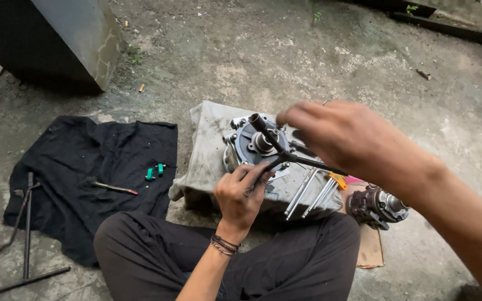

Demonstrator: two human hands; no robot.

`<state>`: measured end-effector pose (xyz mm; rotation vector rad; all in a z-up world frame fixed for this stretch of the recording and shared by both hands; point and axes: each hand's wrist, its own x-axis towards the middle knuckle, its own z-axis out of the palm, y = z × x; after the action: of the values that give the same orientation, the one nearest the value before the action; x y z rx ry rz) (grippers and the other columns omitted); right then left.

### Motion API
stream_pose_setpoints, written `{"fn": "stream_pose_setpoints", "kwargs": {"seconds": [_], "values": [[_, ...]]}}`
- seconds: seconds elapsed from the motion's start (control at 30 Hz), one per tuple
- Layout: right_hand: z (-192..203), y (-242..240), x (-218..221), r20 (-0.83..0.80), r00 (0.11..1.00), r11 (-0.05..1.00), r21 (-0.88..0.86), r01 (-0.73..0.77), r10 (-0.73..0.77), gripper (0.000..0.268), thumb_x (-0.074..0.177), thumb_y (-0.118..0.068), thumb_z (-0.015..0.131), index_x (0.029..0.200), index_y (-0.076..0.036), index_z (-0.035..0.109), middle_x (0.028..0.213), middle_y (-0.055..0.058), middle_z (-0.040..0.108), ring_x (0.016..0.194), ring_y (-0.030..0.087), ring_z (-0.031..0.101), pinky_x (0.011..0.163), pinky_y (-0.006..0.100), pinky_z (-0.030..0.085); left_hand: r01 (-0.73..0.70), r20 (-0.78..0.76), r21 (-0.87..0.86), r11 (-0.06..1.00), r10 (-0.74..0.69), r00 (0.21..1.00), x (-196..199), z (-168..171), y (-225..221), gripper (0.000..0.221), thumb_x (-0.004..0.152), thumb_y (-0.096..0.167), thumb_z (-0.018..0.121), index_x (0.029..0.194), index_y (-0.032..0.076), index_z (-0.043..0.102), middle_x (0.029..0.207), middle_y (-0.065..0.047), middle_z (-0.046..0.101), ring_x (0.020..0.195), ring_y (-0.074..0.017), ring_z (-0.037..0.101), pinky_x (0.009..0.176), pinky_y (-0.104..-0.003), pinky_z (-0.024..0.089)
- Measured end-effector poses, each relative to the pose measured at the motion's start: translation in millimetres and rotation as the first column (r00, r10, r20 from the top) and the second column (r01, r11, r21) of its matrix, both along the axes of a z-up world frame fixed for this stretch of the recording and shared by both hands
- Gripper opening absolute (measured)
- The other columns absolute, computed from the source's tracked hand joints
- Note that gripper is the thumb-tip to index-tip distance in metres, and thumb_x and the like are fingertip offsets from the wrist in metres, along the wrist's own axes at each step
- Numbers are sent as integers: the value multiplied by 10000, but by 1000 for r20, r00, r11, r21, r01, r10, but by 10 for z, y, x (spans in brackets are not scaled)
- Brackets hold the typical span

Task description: Using a T-handle wrench to tighten or loosen bolts on a mechanical housing

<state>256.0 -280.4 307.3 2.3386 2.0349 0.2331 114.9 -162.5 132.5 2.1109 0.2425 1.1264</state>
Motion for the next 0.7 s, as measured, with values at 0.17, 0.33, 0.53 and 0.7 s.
{"fn": "stream_pose_setpoints", "kwargs": {"seconds": [0.17,0.33,0.53,0.7], "values": [[-171,0,-12,281,939,972,-181,-149,196,579,721,-88,775,1257,-244,620,1208,56,613,953,200,611,812,296,561,-43,18,44,998,42,999,28,-60,-15,156,864,170,781,1019,161,781,816,49,660,534,-143,465,531,-308,403],[-241,71,14,322,926,947,-308,-96,198,437,737,-191,790,1163,-186,688,1018,53,685,870,210,653,796,341,567,-57,12,51,997,56,998,12,-54,-35,180,860,160,779,1041,158,780,834,48,677,523,-157,466,539,-312,419],[-275,123,-41,224,972,888,-457,43,68,272,834,-205,743,1101,-155,729,1156,31,704,855,212,714,871,369,593,-20,-1,46,999,20,1000,-14,-23,-66,202,890,130,719,1085,117,768,1045,31,778,661,-142,668,605,-278,475],[-172,196,-99,73,993,898,-424,118,-97,225,1003,-218,651,853,-77,740,868,-5,724,543,138,639,490,295,577,-34,-14,64,997,35,999,16,-154,-77,180,882,124,726,1059,98,745,973,-18,763,619,-201,615,596,-320,469]]}}
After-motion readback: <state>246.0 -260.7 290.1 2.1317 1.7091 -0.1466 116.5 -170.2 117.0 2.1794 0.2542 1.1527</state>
